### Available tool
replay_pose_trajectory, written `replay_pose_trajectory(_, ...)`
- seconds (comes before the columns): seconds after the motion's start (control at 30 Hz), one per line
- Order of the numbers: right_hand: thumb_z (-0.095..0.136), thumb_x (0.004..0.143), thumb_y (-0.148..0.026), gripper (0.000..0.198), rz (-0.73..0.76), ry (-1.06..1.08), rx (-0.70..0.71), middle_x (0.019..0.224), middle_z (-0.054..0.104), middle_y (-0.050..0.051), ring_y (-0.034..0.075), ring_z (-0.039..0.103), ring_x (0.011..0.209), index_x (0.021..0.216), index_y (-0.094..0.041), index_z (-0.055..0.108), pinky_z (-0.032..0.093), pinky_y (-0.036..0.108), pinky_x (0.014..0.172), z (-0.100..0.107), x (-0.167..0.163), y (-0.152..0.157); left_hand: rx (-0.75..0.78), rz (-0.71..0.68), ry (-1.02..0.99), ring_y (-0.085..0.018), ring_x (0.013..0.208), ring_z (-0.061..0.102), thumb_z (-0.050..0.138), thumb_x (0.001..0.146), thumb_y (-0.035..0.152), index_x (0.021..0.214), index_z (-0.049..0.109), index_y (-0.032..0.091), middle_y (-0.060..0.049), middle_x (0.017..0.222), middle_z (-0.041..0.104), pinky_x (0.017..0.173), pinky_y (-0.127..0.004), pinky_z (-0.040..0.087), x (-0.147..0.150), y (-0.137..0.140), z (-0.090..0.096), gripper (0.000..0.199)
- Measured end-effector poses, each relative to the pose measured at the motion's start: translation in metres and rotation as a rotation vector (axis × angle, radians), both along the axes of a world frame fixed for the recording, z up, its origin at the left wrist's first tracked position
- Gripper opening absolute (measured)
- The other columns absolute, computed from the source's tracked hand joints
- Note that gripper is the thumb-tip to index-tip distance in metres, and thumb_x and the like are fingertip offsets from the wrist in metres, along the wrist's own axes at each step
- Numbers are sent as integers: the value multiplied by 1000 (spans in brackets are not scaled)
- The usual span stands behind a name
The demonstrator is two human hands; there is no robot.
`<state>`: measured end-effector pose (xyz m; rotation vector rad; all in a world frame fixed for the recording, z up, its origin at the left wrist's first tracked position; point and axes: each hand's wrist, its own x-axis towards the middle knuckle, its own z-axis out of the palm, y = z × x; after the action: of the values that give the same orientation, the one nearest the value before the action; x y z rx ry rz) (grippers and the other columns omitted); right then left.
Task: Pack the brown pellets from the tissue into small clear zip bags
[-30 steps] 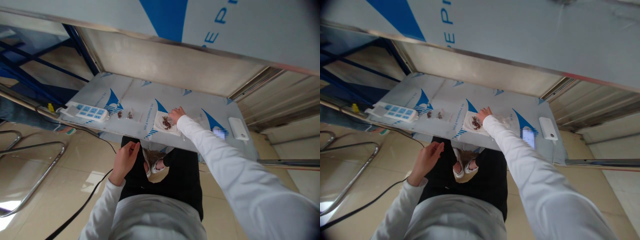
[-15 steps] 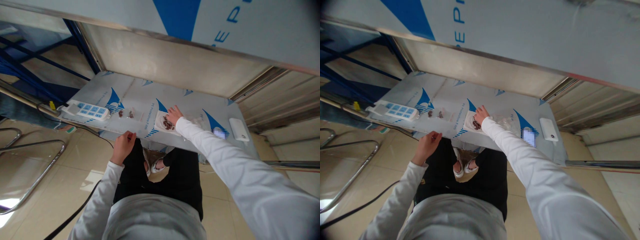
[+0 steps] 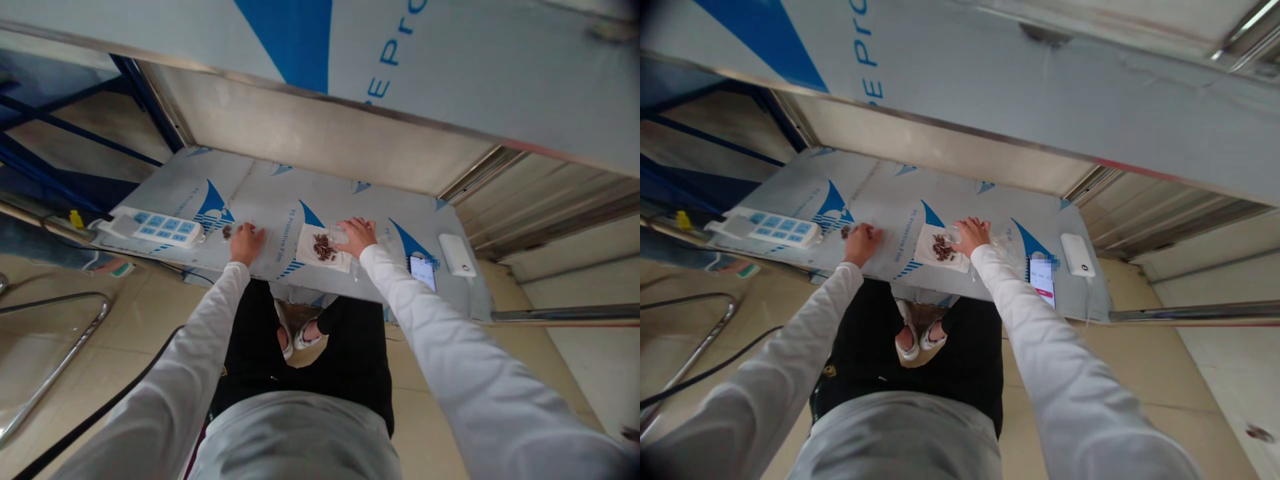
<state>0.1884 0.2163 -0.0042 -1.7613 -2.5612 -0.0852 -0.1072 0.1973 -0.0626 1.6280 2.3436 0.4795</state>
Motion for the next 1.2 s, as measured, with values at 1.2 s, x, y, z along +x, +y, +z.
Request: replay_pose_trajectory(1.2,56,85,-40,33,-583,1071,398,116,62,11,25,56,110,111,-20,61,46,45,91,-23,48,-171,-185,-9,227,-35,104,60,39,85,28,103,62,7,-24,110,64,83,-42,46,-30,18,44,35)
